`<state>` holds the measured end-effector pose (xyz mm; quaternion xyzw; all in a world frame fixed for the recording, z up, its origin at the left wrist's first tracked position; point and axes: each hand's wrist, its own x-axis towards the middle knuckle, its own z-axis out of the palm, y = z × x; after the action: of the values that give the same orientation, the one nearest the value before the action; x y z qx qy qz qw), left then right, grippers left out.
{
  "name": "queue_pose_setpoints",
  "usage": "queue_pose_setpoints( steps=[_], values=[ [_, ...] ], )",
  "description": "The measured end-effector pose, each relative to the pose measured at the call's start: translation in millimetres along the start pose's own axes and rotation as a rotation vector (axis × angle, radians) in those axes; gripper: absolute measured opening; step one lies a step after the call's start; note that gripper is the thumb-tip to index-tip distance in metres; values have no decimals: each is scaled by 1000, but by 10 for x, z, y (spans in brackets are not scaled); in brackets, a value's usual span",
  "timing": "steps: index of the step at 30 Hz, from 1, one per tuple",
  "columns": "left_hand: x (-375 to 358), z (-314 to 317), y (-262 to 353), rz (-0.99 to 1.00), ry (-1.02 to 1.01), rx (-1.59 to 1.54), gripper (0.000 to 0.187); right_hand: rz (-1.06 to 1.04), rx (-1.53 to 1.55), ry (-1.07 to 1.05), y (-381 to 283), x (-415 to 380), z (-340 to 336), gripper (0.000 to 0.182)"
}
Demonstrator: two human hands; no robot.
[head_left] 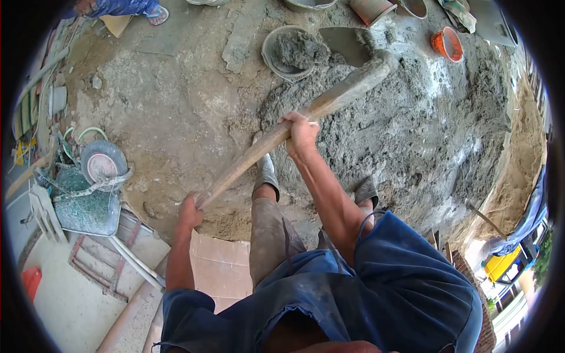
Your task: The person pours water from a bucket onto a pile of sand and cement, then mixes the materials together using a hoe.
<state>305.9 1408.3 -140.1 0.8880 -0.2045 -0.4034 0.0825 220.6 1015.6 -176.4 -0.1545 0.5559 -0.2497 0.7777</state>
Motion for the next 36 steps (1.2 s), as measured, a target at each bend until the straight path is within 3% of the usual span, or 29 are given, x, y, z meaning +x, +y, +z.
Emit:
queue_pose_setpoints(
  steps=[3,5,7,9,11,12,13,14,17,20,24,26,29,32,34,36],
  values=[
    [55,541,615,114,3,20,39,-62,-55,44,-549,120,-566,7],
    [79,681,1371,139,-162,24,38,-97,-118,102,-1082,347,-873,5],
    [129,814,2057,264,-252,-79,39,-93,-49,60,-1514,870,-1311,3],
    [-33,1032,2914,201,-281,16,38,47,-99,31,-1678,1849,-1963,7],
    [-225,1089,3337,52,-302,66,36,253,-260,182,-1255,1908,-2225,13],
    [-536,1111,3399,-37,-369,56,35,395,-326,67,-950,1835,-2502,9],
    [-789,1151,3386,-162,-472,155,36,508,-214,108,-506,1768,-2808,12],
    [-1018,1149,3391,-187,-461,200,36,463,-235,148,-139,1644,-3071,11],
    [-1625,975,3279,-171,-461,297,34,548,-97,312,-504,764,-2987,7],
    [-1568,916,3556,-234,-514,219,30,429,-76,356,-1047,615,-3150,7],
    [-695,1463,4117,51,-549,12,35,145,-42,461,-2165,1242,-3687,18],
    [-148,1949,4574,212,-548,24,49,-30,-155,552,-2641,1869,-4077,14],
    [379,2445,4807,263,-643,-15,50,-20,-418,640,-3079,2462,-4365,13],
    [183,1793,4674,110,-728,-104,47,151,-428,616,-2491,2163,-3976,19],
    [-74,1229,4343,9,-801,-30,49,272,-431,684,-1767,1759,-3538,31],
    [-278,734,4175,-85,-864,69,56,390,-356,591,-1054,1534,-3412,31]
  ],
)
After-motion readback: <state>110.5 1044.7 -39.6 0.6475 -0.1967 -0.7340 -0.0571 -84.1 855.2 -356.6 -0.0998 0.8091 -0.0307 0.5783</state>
